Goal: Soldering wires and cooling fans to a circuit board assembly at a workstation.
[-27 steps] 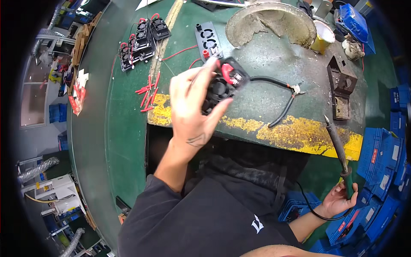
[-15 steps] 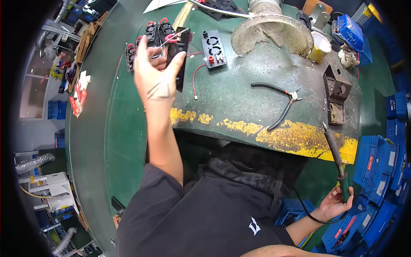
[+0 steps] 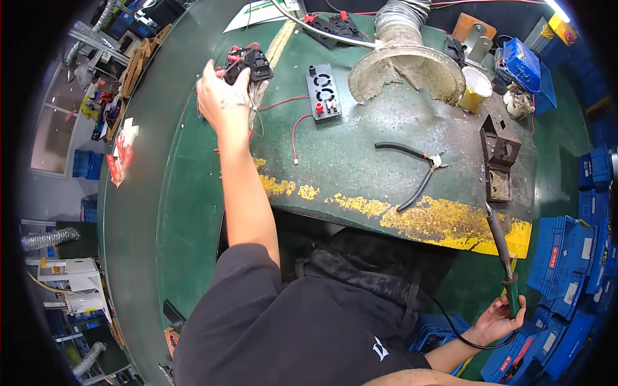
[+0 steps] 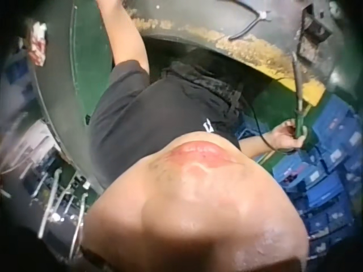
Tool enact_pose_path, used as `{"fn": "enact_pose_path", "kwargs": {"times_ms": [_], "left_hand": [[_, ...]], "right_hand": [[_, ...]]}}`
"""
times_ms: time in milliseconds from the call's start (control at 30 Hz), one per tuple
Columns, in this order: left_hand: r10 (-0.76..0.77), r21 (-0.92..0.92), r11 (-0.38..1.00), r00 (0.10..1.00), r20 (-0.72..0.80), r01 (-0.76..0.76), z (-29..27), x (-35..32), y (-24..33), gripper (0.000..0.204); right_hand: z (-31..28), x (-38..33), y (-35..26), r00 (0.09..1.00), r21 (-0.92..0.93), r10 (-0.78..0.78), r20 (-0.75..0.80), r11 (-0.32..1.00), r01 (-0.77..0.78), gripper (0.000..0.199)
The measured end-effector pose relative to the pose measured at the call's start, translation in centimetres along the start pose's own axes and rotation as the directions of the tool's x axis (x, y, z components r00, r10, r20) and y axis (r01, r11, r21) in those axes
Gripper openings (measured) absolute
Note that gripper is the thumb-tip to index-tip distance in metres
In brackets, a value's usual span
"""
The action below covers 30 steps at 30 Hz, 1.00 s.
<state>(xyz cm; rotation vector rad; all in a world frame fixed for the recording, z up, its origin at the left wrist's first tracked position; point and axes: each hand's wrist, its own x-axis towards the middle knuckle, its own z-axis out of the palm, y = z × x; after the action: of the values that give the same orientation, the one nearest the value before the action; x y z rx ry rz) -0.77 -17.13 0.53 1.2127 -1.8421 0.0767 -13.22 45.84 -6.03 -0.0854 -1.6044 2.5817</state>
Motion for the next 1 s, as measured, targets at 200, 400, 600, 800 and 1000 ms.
{"fn": "enact_pose_path", "kwargs": {"times_ms": [200,400,600,800,1000], "left_hand": [[0.054,0.075,0.995,0.995,0.083,-0.061,4.4,2.9,-0.7,0.072],[0.116,0.123,0.984,0.986,0.119,-0.131,8.8,3.5,1.0,0.068],[0.095,0.241,0.956,0.951,0.295,-0.17,11.8,3.4,2.1,0.059],[0.017,0.291,0.947,0.926,0.377,-0.136,13.3,2.3,2.1,0.044],[0.004,0.155,0.987,0.97,0.244,-0.043,10.0,2.3,1.4,0.032]], "right_hand": [[0.9,0.4,0.6,0.999,0.004,0.022,-0.023,1.0,-0.022,0.04],[1.0,0.3,0.4,1.0,-0.021,0.003,-0.018,1.0,-0.004,0.04],[0.6,0.1,0.3,1.0,-0.031,-0.009,-0.011,0.999,0.008,0.039],[0.2,0.1,0.1,0.999,-0.013,-0.011,0.032,1.0,0.011,0.039],[0.7,0.3,0.0,0.998,0.001,-0.028,0.059,1.0,0.028,0.039]]}}
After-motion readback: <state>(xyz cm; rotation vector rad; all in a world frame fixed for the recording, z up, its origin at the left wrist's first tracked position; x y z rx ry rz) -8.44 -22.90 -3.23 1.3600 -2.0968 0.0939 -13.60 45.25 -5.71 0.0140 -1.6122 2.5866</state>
